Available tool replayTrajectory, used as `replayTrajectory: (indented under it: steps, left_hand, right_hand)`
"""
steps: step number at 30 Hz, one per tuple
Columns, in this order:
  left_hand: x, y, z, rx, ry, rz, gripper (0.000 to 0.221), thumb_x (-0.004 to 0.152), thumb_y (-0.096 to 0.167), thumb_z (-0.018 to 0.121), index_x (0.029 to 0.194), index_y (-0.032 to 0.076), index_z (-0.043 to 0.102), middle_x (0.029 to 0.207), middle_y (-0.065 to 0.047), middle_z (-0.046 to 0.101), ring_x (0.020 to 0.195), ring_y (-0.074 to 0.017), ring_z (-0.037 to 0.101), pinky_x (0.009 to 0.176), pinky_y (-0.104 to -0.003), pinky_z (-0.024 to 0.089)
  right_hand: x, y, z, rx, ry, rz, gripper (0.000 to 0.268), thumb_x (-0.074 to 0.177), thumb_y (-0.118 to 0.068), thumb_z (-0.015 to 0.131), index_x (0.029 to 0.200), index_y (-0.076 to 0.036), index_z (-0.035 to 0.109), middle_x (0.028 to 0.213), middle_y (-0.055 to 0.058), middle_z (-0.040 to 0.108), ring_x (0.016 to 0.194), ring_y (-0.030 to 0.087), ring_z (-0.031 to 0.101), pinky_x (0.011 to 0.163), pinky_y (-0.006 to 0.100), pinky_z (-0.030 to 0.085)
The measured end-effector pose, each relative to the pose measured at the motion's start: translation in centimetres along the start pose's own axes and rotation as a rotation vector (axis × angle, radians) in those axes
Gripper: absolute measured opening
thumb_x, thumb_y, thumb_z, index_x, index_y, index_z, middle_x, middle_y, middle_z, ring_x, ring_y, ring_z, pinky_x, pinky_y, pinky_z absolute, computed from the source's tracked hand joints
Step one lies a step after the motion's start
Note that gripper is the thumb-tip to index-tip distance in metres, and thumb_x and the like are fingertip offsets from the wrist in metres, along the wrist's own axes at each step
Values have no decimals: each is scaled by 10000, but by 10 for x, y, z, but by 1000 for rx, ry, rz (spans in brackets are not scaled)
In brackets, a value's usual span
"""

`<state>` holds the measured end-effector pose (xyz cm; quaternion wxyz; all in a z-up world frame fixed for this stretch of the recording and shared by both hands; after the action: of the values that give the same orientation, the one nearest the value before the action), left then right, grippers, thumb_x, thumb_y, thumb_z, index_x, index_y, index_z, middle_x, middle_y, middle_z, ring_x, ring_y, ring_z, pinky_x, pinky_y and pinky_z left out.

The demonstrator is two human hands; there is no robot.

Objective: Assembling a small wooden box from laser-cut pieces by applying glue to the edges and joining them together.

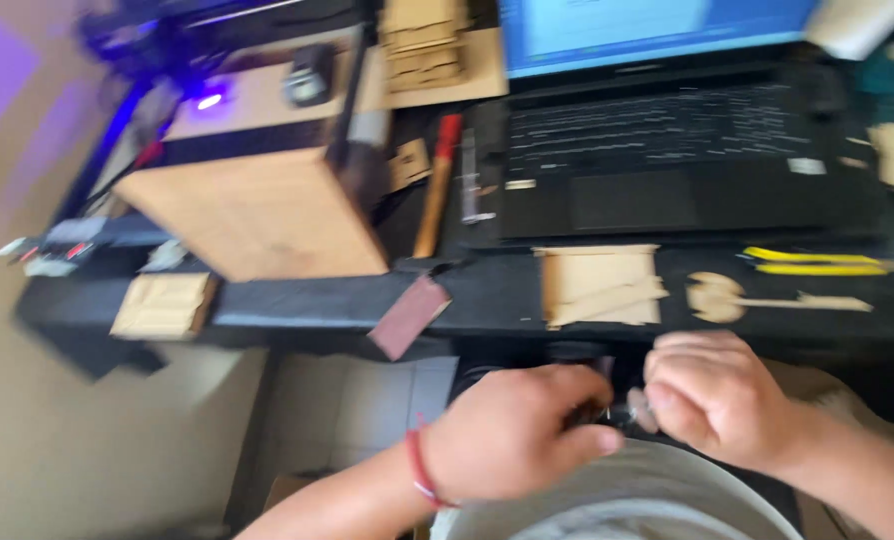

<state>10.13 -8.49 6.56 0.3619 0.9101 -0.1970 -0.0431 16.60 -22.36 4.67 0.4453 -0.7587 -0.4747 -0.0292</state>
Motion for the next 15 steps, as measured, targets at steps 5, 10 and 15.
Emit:
replayTrajectory:
  steps: [5,10,15]
  left_hand:
    - [4,-18,34,-1053,-582,-86,797,939,636,454,1445,20,479,1228,-16,578,1053,-82,526,875,-227,416]
    - [9,-3,38,-1195,-531,-52,392,949,454,624,765,122,526,591,74,404,575,-21,325,524,-191,225]
    - [28,30,-17,225,98,193,235,952,284,614,764,163,542,646,47,460,557,-128,420,545,-303,362]
  right_hand:
    - [19,-77,-38,-105,30,-562,331,933,-173,422,611,-99,407,579,77,469,456,251,399,461,363,375]
    - [25,-81,-53,-119,118,-616,344,907,-137,453,571,-103,383,536,48,397,446,220,336,443,352,281]
    - [6,-18,-33,-48,224,-162,387,985,-140,385,602,-77,382,541,67,356,461,245,333,488,393,271]
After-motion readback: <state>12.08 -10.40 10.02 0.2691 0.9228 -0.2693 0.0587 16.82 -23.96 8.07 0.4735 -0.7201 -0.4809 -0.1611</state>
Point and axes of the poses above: each hand's wrist, its own x-axis towards the middle knuckle, its own z-axis out of the palm, y = z × x, the point moved 7 cm from there along x, towards the middle knuckle
